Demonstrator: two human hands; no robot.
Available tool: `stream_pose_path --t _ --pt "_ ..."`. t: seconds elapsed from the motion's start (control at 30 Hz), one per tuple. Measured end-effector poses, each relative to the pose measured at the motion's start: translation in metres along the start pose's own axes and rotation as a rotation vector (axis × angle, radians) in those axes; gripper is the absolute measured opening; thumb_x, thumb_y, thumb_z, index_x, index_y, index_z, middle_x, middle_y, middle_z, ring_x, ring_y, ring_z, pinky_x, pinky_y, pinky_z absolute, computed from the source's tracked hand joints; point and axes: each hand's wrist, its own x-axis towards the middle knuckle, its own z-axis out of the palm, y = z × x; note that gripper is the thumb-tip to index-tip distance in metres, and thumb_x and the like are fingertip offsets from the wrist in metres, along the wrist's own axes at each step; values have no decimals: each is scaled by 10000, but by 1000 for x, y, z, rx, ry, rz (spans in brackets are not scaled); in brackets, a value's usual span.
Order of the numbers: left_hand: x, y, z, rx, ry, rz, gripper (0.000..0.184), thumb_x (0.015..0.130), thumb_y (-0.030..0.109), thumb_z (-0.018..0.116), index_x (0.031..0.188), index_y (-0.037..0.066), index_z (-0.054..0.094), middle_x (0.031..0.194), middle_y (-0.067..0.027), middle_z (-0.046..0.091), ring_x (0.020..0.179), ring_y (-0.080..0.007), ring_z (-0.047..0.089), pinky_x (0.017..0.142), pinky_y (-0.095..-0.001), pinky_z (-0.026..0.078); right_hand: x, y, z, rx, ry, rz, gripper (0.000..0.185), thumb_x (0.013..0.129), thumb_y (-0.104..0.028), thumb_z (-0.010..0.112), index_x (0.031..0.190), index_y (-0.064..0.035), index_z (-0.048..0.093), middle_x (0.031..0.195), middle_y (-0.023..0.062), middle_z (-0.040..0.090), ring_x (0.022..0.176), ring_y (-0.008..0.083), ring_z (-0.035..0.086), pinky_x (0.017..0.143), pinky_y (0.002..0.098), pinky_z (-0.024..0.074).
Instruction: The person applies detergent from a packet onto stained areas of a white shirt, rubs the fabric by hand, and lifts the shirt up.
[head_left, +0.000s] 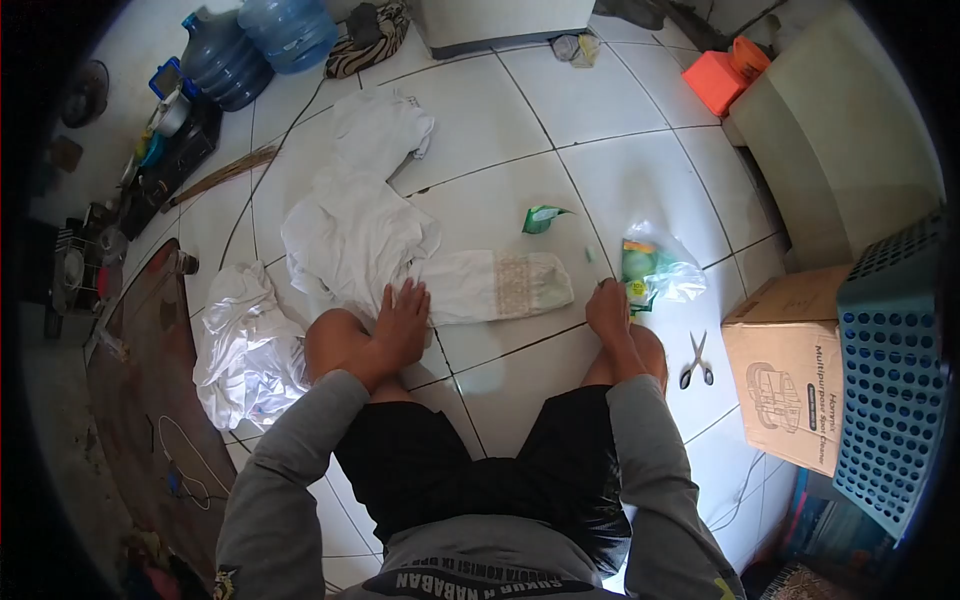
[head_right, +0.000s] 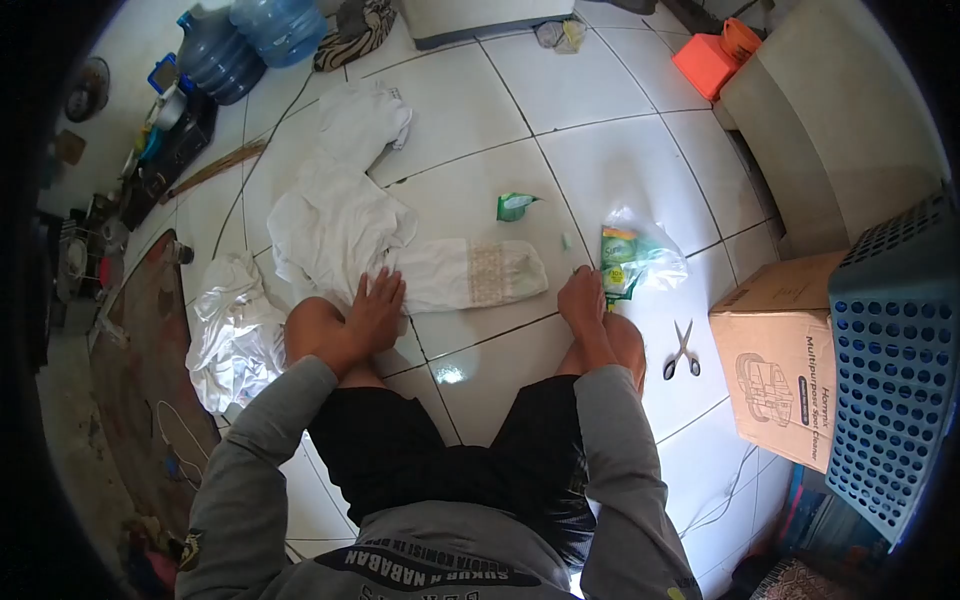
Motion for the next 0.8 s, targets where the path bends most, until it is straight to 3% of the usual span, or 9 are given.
stream_pose_path --t 0.07,0.2,0.33,0.47,0.53,0.57,0.63,0.77,0.8 --pt "-2 -4 4 -36 -82 -76 831 901 259 626 1632 -77 417 1741 -246 380 1656 -454 250 1299 -733 160 7 -1 5 -165 35 12 392 1033 -228 666 1344 8 623 1468 283 566 1415 438 530 1163 600 431" --pt "-10 1 -30 -82 -138 -81 857 893 282 667 1628 -83 418 1729 -262 387 1636 -467 297 1294 -716 214 -13 -42 -11 -334 237 -11 469 1015 -245 702 1400 6 607 1421 262 592 1365 443 561 1159 546 453" --pt "-27 44 -38 -357 -131 -214 907 887 343 759 1610 -93 428 1706 -276 414 1615 -485 330 1273 -666 311 48 -68 -4 195 395 -551 668 932 -266 831 1523 -64 593 1509 212 565 1444 408 514 1182 516 445" --pt "-31 79 -59 -595 -91 -216 889 954 353 753 1609 -127 390 1658 -329 447 1577 -533 362 1281 -578 353 89 -99 -3 357 278 -638 523 921 -287 861 1381 -82 720 1406 181 671 1403 355 586 1143 476 485" --pt "-29 84 -59 -663 -55 -235 874 969 344 753 1610 -125 390 1645 -332 461 1567 -537 376 1283 -575 351 98 -107 -6 436 69 -515 346 951 -285 848 1212 -65 792 1175 142 777 1231 292 703 1052 419 536" --pt "-27 85 -59 -727 -17 -245 859 983 336 753 1611 -124 389 1632 -335 476 1556 -541 389 1284 -572 349 100 -109 -6 434 64 -519 346 951 -285 848 1212 -65 792 1175 142 777 1231 292 703 1052 419 536" --pt "-20 86 -74 -885 3 -329 843 996 341 754 1616 -104 396 1627 -325 491 1550 -515 416 1281 -549 360 91 -119 -22 569 -4 -622 297 988 -282 818 1148 -33 781 966 124 794 1009 258 753 913 385 562" --pt "9 93 -108 -1507 28 -516 780 1035 347 757 1628 -36 427 1630 -254 527 1533 -375 493 1249 -471 416 -3 -132 -67 355 22 -656 300 1014 -283 785 1145 -17 739 884 150 762 850 254 742 788 388 556" --pt "18 100 -105 -1509 29 -514 780 1035 347 757 1628 -36 427 1630 -254 527 1533 -375 493 1249 -471 416 -25 -129 -68 322 32 -624 299 1025 -282 767 1133 -9 711 846 169 737 793 275 733 739 411 545"
